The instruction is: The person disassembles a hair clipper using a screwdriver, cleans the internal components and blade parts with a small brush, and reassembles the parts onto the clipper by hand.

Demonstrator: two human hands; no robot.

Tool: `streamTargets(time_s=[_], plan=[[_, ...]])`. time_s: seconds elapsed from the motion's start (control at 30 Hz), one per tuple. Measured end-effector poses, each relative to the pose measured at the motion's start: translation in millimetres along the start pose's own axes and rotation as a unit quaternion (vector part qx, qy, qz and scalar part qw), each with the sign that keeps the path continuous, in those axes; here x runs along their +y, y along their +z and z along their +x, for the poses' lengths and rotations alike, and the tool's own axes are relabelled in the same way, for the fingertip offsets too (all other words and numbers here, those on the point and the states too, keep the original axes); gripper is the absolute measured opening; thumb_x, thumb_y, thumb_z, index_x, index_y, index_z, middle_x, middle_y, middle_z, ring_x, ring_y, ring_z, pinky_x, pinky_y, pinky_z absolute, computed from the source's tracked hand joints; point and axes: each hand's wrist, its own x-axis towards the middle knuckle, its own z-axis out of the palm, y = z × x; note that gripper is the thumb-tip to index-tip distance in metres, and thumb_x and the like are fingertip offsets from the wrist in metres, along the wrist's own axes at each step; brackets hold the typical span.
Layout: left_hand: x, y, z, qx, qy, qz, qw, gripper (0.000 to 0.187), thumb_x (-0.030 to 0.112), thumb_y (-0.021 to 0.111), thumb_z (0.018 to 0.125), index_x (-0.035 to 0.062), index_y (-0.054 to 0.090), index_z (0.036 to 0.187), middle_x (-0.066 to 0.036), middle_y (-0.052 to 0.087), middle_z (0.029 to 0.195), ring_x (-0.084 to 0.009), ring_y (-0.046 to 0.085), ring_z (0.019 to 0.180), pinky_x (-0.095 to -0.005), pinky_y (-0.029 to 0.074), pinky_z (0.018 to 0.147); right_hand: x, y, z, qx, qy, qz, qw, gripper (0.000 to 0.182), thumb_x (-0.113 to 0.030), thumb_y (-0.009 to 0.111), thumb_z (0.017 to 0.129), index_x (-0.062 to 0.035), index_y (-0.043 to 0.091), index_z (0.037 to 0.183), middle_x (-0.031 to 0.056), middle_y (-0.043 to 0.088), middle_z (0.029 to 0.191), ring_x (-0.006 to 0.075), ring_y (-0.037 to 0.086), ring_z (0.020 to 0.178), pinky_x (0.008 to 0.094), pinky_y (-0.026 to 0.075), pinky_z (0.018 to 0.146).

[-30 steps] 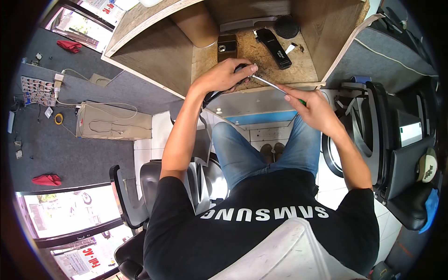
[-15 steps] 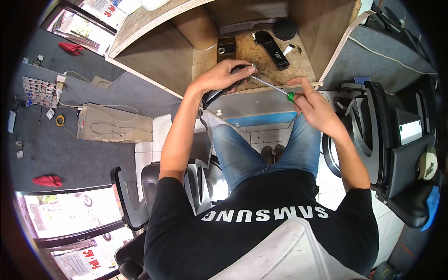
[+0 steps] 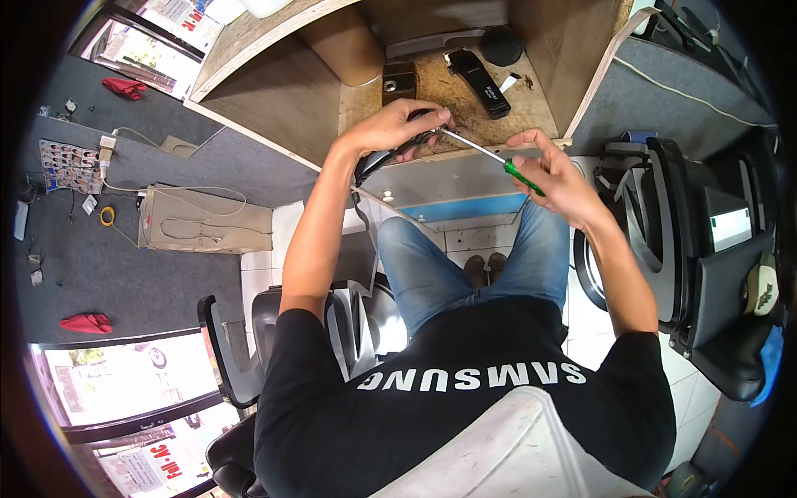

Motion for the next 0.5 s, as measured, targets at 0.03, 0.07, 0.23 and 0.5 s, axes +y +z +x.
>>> streamTargets(time_s=[0.03, 0.07, 0.23, 0.5], plan=[[0, -1, 0, -0.002, -0.002, -0.002, 1.0, 0.045, 0.048, 0.057, 0.109, 0.0059, 0.07, 0.12, 0.001, 0.061, 0.083, -0.0057, 0.053, 0.053, -0.0226, 0.043, 0.048, 11, 9, 1, 0.047, -0.108, -0.112, 0.987, 0.034, -0.018, 0.062, 0.107, -0.0099, 0.051, 0.139, 0.0083, 0.067, 0.089, 0.017, 0.061, 0.056, 0.0299, 0.045, 0.048], [0, -1, 0, -0.003, -0.004, -0.004, 1.0, 0.045, 0.047, 0.057, 0.109, 0.0059, 0.07, 0.12, 0.002, 0.061, 0.082, -0.0057, 0.053, 0.053, -0.0225, 0.042, 0.048, 14, 11, 0, 0.068, -0.183, -0.209, 0.958, 0.035, -0.018, 0.063, 0.106, -0.0103, 0.052, 0.139, 0.009, 0.069, 0.091, 0.0224, 0.066, 0.061, 0.0331, 0.049, 0.052], [0, -2, 1, 0.003, -0.011, -0.009, 1.0, 0.043, 0.045, 0.059, 0.108, 0.0047, 0.07, 0.119, 0.001, 0.06, 0.082, -0.0067, 0.054, 0.052, -0.0241, 0.042, 0.048, 5, 19, -10, 0.143, -0.276, -0.413, 0.856, 0.04, -0.018, 0.066, 0.104, -0.0098, 0.05, 0.14, 0.0123, 0.074, 0.09, 0.0382, 0.073, 0.075, 0.0436, 0.056, 0.065], [1, 0, -2, 0.016, -0.008, 0.012, 1.0, 0.041, 0.042, 0.059, 0.108, 0.0047, 0.07, 0.119, 0.0, 0.063, 0.084, -0.0068, 0.054, 0.053, -0.0241, 0.042, 0.05, -9, 20, -9, 0.114, -0.087, -0.322, 0.936, 0.041, -0.021, 0.064, 0.105, -0.0067, 0.049, 0.141, 0.0192, 0.072, 0.079, 0.0422, 0.072, 0.072, 0.05, 0.052, 0.064]])
